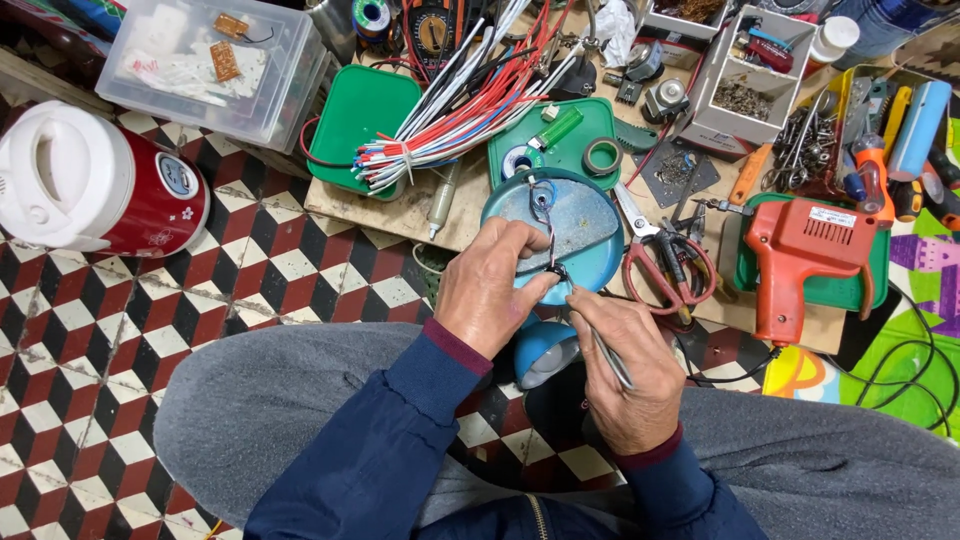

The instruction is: The person sits on the floor repairing a blue desk lamp. They solder a wire on the lamp's base, reattach and secure the lamp head to the gooseneck, arrange the power cord, plug it in, and the lamp lights up.

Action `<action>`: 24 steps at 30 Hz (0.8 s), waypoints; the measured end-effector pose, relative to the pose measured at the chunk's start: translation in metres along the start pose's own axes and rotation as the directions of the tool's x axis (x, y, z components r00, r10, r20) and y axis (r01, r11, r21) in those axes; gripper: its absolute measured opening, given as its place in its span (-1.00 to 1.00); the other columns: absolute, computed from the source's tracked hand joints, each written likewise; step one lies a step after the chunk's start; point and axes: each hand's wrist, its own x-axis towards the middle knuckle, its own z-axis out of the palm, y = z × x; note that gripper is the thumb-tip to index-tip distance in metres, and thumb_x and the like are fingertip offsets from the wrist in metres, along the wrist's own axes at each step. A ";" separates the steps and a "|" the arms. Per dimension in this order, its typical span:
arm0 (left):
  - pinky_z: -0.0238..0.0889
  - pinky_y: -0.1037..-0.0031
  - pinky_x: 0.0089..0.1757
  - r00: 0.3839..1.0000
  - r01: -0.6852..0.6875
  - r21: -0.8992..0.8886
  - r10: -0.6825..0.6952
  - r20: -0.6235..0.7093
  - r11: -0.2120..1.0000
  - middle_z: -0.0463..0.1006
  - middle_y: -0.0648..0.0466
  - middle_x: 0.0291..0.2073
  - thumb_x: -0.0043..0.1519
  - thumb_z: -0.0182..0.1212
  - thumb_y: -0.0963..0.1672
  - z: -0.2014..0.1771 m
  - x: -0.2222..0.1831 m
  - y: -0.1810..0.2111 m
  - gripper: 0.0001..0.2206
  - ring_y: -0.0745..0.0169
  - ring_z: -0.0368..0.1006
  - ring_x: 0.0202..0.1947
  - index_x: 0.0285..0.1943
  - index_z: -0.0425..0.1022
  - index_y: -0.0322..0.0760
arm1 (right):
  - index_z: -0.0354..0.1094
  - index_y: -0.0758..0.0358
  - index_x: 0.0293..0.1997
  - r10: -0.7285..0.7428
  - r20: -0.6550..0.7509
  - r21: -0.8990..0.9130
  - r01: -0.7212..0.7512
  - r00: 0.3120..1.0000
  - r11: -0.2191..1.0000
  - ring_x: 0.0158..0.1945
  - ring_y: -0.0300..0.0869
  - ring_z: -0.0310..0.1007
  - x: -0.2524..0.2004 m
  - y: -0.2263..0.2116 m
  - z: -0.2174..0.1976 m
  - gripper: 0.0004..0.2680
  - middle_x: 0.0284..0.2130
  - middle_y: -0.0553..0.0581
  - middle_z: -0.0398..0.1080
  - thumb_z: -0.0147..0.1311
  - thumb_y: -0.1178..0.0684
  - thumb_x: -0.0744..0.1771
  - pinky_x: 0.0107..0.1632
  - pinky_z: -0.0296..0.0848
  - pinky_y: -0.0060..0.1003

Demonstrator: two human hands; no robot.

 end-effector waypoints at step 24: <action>0.48 0.33 -0.23 1.000 0.005 -0.049 -0.006 -0.026 0.999 0.57 0.18 -0.15 0.07 0.59 -0.17 0.001 -0.002 0.001 -0.65 0.20 0.57 -0.33 0.00 0.57 -0.14 | 0.56 0.46 0.08 0.224 -0.055 0.161 -0.212 0.973 0.964 -0.12 -0.15 0.54 -0.001 0.002 -0.006 -0.85 -0.07 0.25 0.61 0.19 0.32 0.40 -0.03 0.52 -0.33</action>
